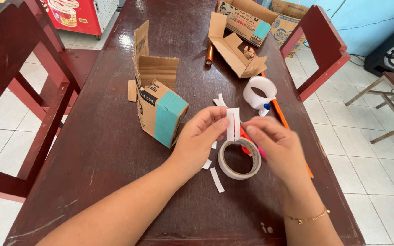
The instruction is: The person assembles a small cardboard box by folding flaps, cutting excess material with a utility knife, and securing edges with tape. They use scissors to trim tape and repeatedly adjust the box structure to ensure it holds its shape.
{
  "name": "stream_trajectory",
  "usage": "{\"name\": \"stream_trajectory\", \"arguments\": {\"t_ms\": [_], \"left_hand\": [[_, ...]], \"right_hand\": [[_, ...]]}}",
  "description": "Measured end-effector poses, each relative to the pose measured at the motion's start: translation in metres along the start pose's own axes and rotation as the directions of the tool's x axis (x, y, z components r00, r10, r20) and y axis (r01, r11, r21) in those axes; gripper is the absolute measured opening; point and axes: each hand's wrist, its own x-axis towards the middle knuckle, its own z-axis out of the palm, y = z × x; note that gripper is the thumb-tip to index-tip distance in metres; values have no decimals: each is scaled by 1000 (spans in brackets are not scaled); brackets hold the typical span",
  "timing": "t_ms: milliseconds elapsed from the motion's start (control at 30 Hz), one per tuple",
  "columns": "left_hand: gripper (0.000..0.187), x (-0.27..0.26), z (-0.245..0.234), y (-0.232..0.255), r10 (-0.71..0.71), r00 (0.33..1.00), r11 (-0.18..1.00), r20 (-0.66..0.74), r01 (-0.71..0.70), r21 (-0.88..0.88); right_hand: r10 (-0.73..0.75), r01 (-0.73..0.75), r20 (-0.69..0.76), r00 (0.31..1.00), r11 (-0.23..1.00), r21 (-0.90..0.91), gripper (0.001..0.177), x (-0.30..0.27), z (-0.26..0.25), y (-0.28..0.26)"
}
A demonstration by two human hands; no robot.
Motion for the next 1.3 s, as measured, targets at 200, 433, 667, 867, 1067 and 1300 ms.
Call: {"name": "stream_trajectory", "arguments": {"t_ms": [200, 433, 667, 867, 1067, 1300], "left_hand": [[26, -5, 9, 14, 36, 998, 998, 56, -39, 48], [8, -15, 11, 75, 502, 799, 289, 332, -516, 806], [11, -20, -25, 139, 778, 618, 338, 116, -567, 752], [69, -16, -94, 144, 751, 659, 459, -46, -470, 754], [99, 7, -120, 95, 609, 751, 658, -256, -297, 692], [101, 8, -119, 61, 579, 771, 587, -266, -167, 792]], "right_hand": [[127, -164, 146, 981, 946, 281, 16, -3, 5, 1], [29, -51, 331, 943, 997, 59, 16, -5, -23, 0], [83, -178, 308, 948, 938, 297, 12, -1, -26, 14], [184, -188, 85, 979, 981, 40, 12, 13, -6, 8], [201, -145, 202, 959, 954, -264, 13, 51, 40, -50], [286, -170, 385, 878, 936, -308, 40, 93, 103, -102]]}}
